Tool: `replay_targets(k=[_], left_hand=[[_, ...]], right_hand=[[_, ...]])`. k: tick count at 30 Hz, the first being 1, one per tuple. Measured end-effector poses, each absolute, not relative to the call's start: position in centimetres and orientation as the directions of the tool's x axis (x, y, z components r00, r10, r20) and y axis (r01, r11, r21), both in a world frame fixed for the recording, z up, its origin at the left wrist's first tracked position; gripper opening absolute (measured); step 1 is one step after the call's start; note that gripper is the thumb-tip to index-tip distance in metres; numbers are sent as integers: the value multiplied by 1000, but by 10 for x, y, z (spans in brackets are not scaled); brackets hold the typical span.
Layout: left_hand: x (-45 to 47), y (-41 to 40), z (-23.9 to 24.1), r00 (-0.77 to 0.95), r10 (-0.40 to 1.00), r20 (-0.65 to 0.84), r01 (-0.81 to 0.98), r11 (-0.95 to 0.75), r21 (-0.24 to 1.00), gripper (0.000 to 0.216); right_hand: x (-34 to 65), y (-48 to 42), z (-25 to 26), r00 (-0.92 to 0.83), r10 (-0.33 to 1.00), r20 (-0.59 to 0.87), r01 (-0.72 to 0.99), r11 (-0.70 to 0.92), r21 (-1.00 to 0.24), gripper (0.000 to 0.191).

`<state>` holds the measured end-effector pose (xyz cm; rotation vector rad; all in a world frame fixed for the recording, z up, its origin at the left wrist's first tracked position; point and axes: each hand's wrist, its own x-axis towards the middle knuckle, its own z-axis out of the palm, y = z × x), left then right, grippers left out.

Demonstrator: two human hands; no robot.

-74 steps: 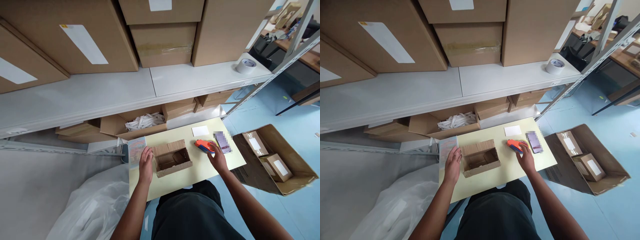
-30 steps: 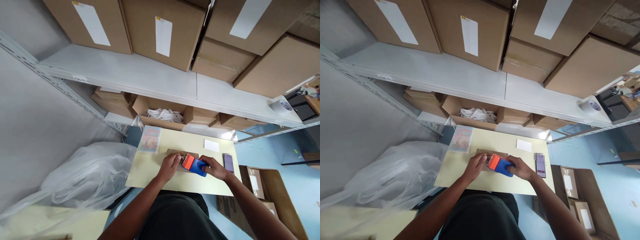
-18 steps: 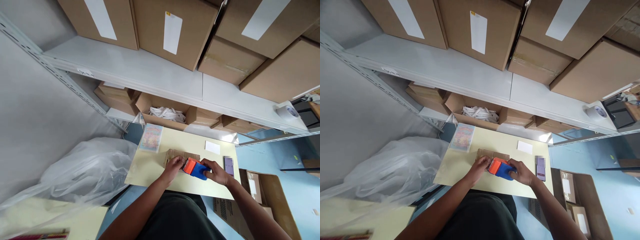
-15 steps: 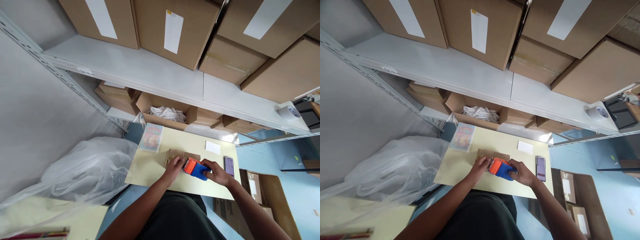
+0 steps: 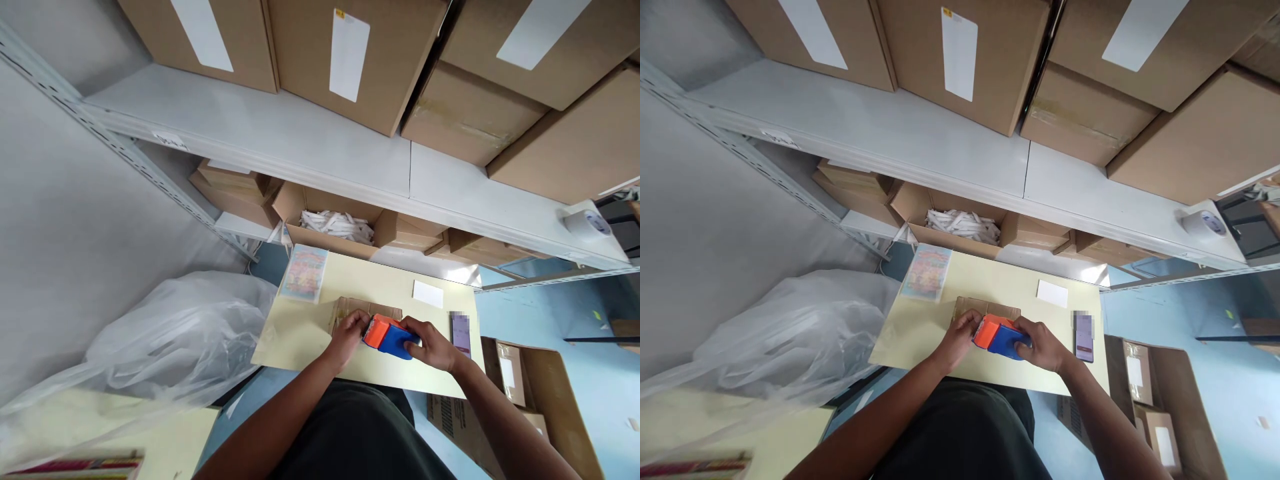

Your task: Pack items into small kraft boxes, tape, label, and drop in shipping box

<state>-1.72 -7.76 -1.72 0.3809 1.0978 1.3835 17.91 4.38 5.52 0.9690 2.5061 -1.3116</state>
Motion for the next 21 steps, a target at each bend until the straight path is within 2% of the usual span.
replay_targets(k=[8, 16, 21], left_hand=[[-18, -78, -24, -254, 884, -392, -648, 145, 748, 46], [-23, -92, -30, -292, 819, -494, -568, 267, 778, 51], [-45, -104, -34, -354, 751, -558, -589, 285, 757, 55]], right_hand=[[178, 45, 64, -780, 475, -408, 608, 419, -674, 20], [165, 40, 69, -773, 491, -402, 624, 473, -622, 19], [161, 41, 55, -749, 537, -389, 650, 479, -590, 25]])
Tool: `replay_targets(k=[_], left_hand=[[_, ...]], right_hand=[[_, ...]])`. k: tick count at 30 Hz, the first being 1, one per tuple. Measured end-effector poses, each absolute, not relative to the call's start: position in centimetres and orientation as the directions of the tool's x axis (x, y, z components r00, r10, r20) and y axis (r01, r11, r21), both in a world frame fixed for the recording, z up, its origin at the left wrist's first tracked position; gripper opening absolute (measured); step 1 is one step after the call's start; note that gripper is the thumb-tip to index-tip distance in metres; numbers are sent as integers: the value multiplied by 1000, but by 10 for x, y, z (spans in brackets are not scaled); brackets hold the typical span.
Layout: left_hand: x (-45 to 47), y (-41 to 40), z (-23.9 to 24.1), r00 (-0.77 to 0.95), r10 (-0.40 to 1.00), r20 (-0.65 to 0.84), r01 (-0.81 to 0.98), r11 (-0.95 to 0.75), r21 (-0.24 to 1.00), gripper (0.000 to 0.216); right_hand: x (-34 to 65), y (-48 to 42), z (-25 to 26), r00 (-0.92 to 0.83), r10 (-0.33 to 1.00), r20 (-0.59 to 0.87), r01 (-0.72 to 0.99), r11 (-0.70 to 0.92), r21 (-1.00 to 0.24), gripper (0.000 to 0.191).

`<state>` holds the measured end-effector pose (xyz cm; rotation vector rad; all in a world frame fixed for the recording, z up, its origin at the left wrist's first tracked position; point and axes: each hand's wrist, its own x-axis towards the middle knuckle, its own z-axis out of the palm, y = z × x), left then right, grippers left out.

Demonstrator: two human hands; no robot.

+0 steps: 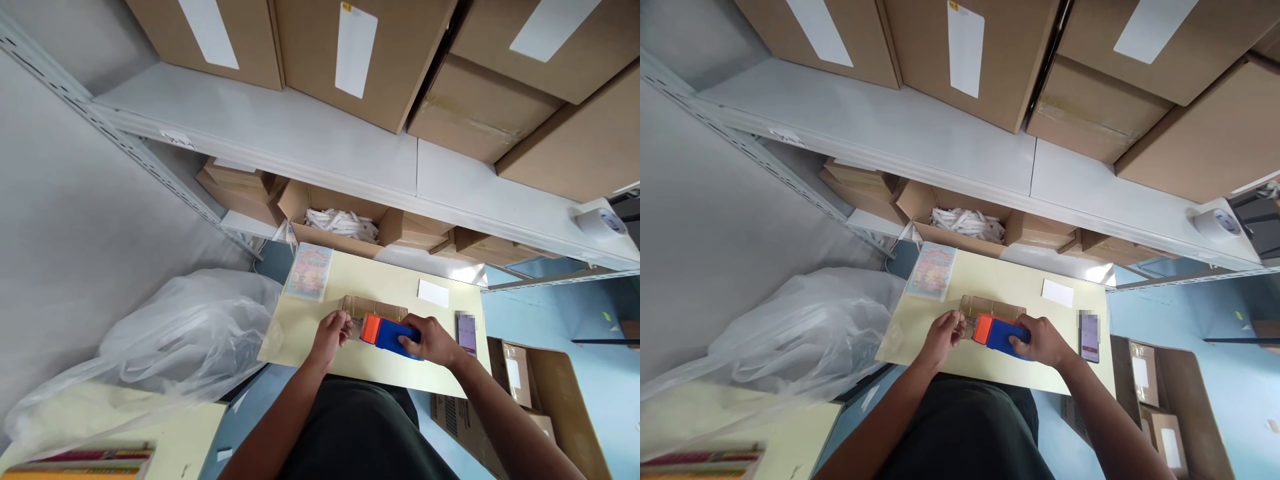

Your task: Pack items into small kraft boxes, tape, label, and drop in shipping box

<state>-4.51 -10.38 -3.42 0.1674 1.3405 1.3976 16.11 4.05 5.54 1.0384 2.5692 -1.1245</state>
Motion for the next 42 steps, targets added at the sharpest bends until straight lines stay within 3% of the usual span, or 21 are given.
replay_targets(k=[5, 12, 18, 25, 34, 39, 42], left_hand=[[-70, -111, -38, -364, 718, -593, -575, 328, 750, 56], [-85, -105, -38, -403, 724, -560, -491, 345, 800, 63], [-86, -108, -57, -442, 701, -559, -447, 368, 815, 70], [-86, -112, -67, -476, 738, -478, -148, 469, 871, 42], [-83, -110, -90, -602, 693, -396, 14, 505, 863, 37], [-80, -119, -91, -688, 716, -115, 270, 400, 876, 28], [-63, -129, -90, -582, 812, 30, 361, 226, 905, 42]], right_hand=[[149, 35, 48, -707, 578, -407, 699, 481, -530, 32], [122, 30, 57, -654, 628, -422, 751, 474, -459, 27], [112, 29, 59, -617, 644, -452, 787, 524, -327, 25], [105, 26, 54, -598, 650, -469, 795, 554, -245, 27], [97, 22, 54, -564, 671, -481, 813, 553, -182, 31], [97, 21, 51, -557, 679, -478, 817, 551, -169, 33], [97, 21, 50, -562, 675, -478, 815, 549, -183, 34]])
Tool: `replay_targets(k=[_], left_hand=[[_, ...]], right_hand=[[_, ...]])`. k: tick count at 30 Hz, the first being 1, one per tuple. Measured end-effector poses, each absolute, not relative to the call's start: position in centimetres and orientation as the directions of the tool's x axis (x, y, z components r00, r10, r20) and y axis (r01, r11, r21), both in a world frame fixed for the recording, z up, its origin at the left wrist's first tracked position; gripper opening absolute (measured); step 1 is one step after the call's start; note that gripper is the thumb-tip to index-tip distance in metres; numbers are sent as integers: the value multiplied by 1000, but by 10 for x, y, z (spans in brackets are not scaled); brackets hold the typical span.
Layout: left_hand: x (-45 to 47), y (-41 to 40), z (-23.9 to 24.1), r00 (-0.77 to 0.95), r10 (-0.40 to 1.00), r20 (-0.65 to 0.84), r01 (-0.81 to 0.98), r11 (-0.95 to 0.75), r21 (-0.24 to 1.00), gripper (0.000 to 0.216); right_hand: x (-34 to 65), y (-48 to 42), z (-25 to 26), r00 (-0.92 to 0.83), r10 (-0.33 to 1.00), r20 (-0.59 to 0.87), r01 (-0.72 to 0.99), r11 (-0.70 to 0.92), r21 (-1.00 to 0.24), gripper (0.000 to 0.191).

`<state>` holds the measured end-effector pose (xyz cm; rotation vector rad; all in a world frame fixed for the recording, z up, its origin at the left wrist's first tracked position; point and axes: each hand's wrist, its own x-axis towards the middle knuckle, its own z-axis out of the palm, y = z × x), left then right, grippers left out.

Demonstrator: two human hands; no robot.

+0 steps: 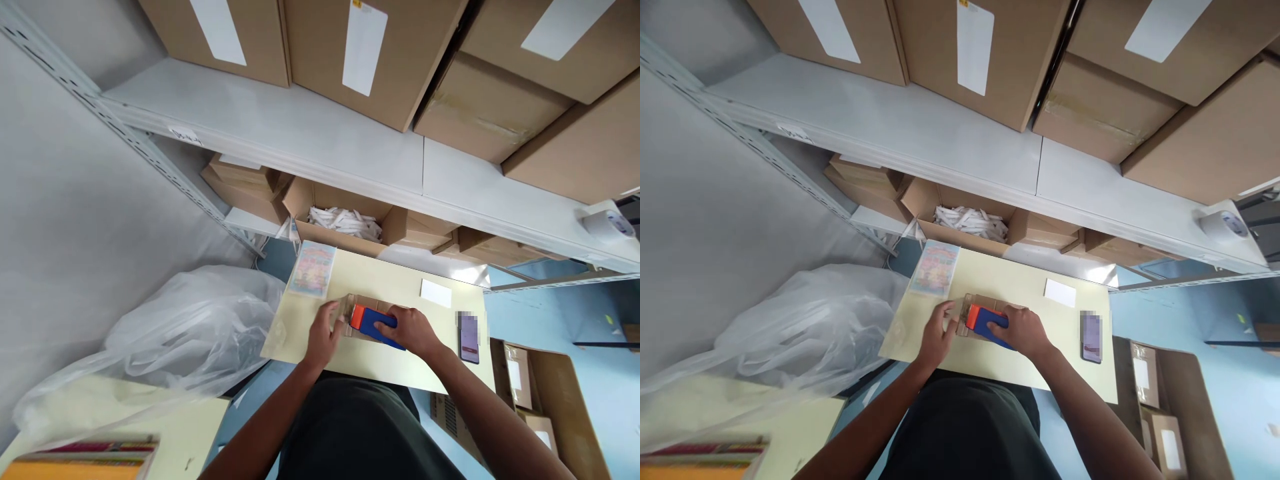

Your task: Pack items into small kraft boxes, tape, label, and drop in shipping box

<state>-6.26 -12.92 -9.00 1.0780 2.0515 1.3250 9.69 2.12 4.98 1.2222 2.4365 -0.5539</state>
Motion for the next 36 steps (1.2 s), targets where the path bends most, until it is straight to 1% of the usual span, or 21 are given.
replay_targets(k=[3, 5, 7, 9, 11, 14, 16, 17, 19, 22, 25, 28, 30, 33, 34, 36], left_hand=[[-41, -139, -100, -393, 914, 103, 445, 91, 891, 68], [-34, -144, -110, -342, 933, 108, 493, 80, 866, 75], [-35, -146, -118, -316, 942, 113, 551, 85, 830, 76], [-43, -145, -119, -295, 945, 141, 633, 82, 770, 80], [-53, -138, -113, -249, 951, 182, 726, 59, 685, 90], [-65, -119, -98, -82, 975, 205, 825, -49, 562, 105], [-69, -106, -91, 20, 984, 178, 848, -111, 518, 112], [-70, -101, -89, 44, 986, 160, 854, -121, 506, 115], [-72, -95, -89, 57, 989, 135, 864, -117, 490, 116], [-73, -95, -91, 68, 987, 143, 888, -125, 443, 112], [-75, -97, -91, 113, 981, 159, 917, -164, 363, 105], [-76, -97, -89, 159, 977, 141, 935, -195, 297, 96], [-77, -97, -87, 173, 977, 123, 942, -201, 270, 91], [-78, -96, -86, 179, 977, 113, 948, -202, 245, 87], [-79, -96, -86, 182, 977, 112, 948, -204, 242, 87], [-81, -96, -85, 193, 975, 109, 946, -214, 242, 89]], right_hand=[[95, 23, 50, -561, 668, -488, 816, 544, -193, 35], [94, 25, 51, -555, 660, -506, 820, 537, -200, 35], [93, 29, 53, -562, 634, -531, 817, 526, -238, 35], [93, 33, 55, -587, 592, -552, 803, 516, -300, 34], [94, 36, 56, -606, 564, -561, 790, 507, -344, 36], [98, 42, 56, -629, 527, -571, 775, 479, -413, 39], [101, 45, 54, -658, 473, -586, 752, 449, -483, 43], [102, 47, 53, -669, 445, -595, 742, 436, -509, 46], [104, 52, 53, -675, 409, -614, 737, 427, -525, 49], [107, 58, 57, -672, 393, -627, 737, 434, -518, 47], [115, 62, 64, -668, 385, -636, 742, 406, -534, 46], [135, 69, 70, -653, 377, -657, 755, 388, -529, 47], [157, 77, 71, -647, 407, -645, 760, 421, -496, 49], [203, 93, 66, -613, 483, -625, 785, 463, -412, 50], [218, 98, 62, -598, 498, -628, 797, 456, -396, 52], [246, 104, 52, -583, 509, -633, 810, 427, -403, 57]])
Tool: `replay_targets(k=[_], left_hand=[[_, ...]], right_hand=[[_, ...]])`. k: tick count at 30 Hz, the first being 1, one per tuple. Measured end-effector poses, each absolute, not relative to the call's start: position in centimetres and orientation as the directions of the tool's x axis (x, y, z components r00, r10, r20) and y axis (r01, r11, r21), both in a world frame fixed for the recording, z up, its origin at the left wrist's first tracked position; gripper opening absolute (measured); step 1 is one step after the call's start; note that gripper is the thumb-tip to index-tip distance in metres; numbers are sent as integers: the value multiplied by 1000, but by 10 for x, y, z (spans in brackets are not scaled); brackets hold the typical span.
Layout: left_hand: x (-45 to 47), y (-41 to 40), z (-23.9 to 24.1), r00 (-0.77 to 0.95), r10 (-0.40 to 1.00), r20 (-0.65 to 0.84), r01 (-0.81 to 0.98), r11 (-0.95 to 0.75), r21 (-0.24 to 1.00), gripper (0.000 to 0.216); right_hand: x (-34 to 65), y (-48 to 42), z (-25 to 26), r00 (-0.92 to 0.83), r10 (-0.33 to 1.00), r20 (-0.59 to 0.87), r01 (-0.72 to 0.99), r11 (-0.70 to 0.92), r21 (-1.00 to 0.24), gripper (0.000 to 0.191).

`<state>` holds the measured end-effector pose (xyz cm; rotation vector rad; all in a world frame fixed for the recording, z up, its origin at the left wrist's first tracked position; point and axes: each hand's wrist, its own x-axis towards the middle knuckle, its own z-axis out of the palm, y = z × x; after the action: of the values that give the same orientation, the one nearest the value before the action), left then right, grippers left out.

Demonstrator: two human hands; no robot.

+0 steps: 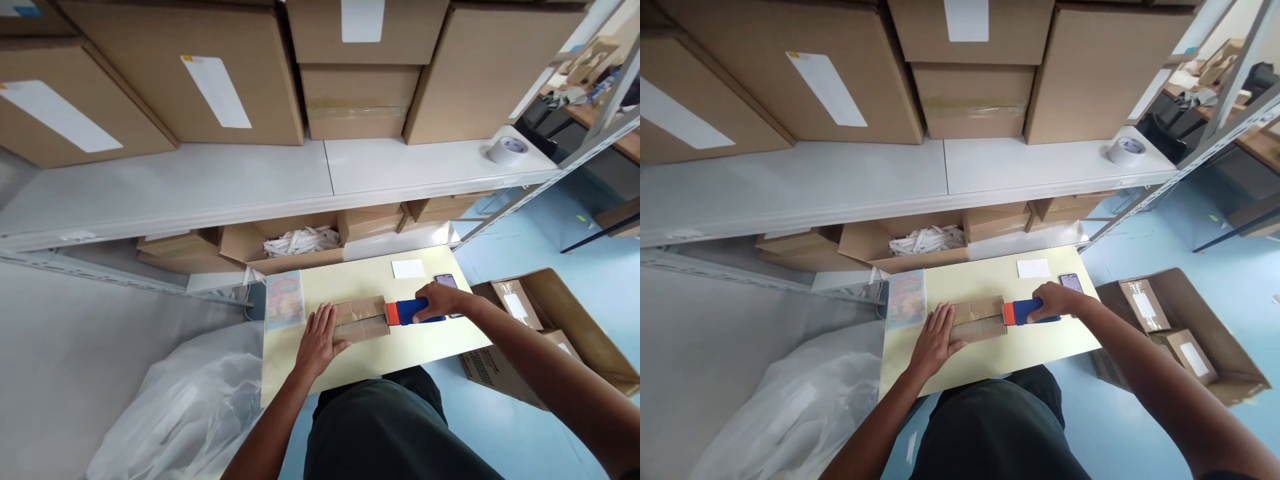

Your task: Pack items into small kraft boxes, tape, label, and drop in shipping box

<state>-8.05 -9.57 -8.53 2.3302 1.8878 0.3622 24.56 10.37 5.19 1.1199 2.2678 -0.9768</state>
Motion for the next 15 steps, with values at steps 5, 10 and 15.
replay_targets(k=[5, 10, 15], left_hand=[[-78, -88, -75, 205, 973, 105, 950, -224, 220, 98], [-37, -58, -59, 367, 928, 59, 908, -372, 196, 107], [-2, -39, -60, 466, 885, 7, 868, -458, 192, 101]], right_hand=[[270, 102, 29, -616, 549, -565, 788, 439, -431, 61], [271, 99, 29, -630, 581, -516, 777, 462, -429, 60], [274, 98, 39, -643, 580, -500, 766, 503, -401, 59]])
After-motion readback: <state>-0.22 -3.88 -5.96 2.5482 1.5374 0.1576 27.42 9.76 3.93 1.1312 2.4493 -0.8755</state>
